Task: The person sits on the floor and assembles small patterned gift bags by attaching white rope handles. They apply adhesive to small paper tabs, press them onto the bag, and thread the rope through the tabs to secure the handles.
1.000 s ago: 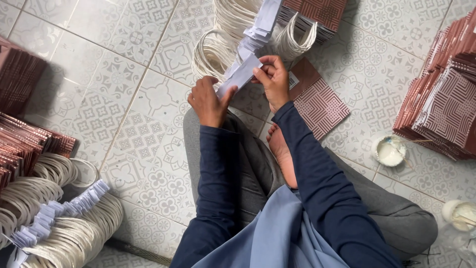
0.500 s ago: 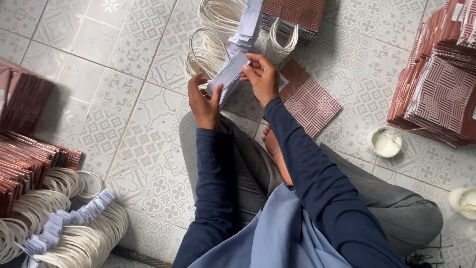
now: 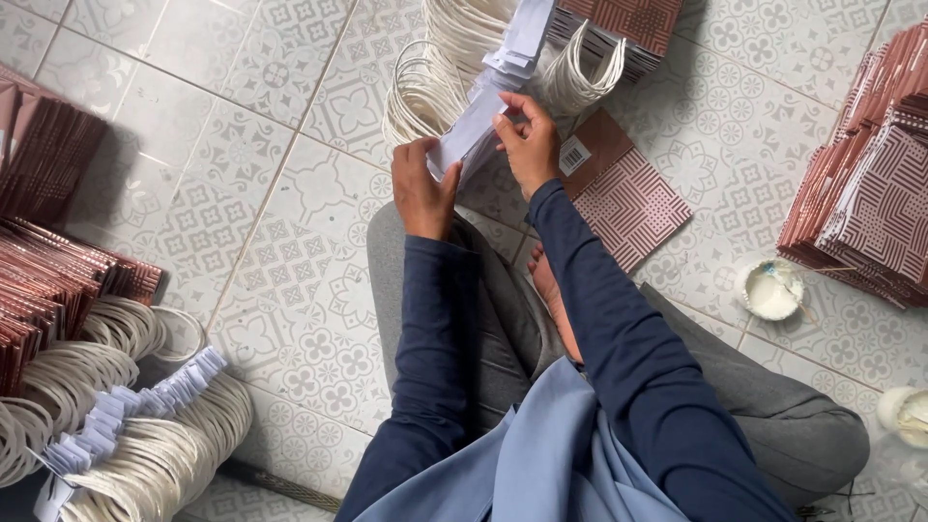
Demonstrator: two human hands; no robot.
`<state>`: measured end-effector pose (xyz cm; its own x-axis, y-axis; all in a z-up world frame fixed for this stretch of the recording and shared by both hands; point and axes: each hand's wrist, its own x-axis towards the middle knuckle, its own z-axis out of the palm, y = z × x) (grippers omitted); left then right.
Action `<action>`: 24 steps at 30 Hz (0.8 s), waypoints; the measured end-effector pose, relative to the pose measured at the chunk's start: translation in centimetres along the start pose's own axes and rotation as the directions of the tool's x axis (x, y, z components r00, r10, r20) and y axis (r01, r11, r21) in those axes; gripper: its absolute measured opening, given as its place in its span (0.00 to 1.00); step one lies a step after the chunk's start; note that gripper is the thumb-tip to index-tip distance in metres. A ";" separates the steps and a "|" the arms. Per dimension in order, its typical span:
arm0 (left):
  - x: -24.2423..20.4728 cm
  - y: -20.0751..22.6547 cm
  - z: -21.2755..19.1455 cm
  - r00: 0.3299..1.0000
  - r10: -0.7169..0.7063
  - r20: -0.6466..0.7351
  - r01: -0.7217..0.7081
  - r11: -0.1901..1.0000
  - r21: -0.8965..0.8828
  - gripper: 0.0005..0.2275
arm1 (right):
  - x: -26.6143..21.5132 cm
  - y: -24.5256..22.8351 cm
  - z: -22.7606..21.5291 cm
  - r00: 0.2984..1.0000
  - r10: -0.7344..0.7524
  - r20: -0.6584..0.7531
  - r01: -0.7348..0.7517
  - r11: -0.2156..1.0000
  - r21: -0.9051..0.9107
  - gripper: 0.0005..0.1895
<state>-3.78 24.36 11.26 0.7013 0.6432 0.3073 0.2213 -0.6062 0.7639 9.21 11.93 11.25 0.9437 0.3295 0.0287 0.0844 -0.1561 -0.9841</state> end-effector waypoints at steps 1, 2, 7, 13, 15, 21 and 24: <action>0.1 0.5 -0.2 1.000 0.003 -0.001 -0.003 1.000 -0.001 0.19 | -0.3 -0.6 -0.2 1.000 -0.003 -0.002 0.003 1.000 0.001 0.16; 0.3 1.0 -0.4 0.999 0.039 -0.011 -0.039 0.999 -0.035 0.19 | -0.6 -1.2 -0.5 1.000 0.024 0.002 -0.024 0.996 0.088 0.16; -0.2 3.6 -0.1 0.982 0.190 -0.008 -0.189 0.970 -0.152 0.17 | -1.9 -2.1 -3.6 0.998 0.022 -0.065 -0.006 0.970 0.243 0.15; -4.6 8.0 4.8 0.954 0.237 0.182 -0.140 0.892 -0.429 0.23 | -6.0 0.6 -13.7 0.971 0.053 -0.231 0.054 0.900 0.433 0.21; -7.7 9.8 7.2 0.894 0.331 0.301 -0.142 0.848 -0.510 0.19 | -9.4 1.1 -18.6 0.976 0.088 -0.199 -0.002 0.919 0.395 0.21; -21.8 8.8 17.9 0.513 0.182 0.839 0.279 0.889 -0.363 0.12 | -19.6 8.5 -32.8 0.962 0.247 -0.119 -0.239 0.968 0.079 0.26; -27.7 6.7 22.6 0.392 0.138 0.910 0.418 0.854 -0.309 0.12 | -23.5 6.9 -36.3 0.936 0.322 -0.140 -0.347 0.908 -0.235 0.25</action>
<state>-6.40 -8.05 -4.93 0.9217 -0.2572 -0.2905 0.2723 -0.1047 0.9565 -0.74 -30.67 10.16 0.9557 0.1277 -0.2653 -0.1760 -0.4746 -0.8624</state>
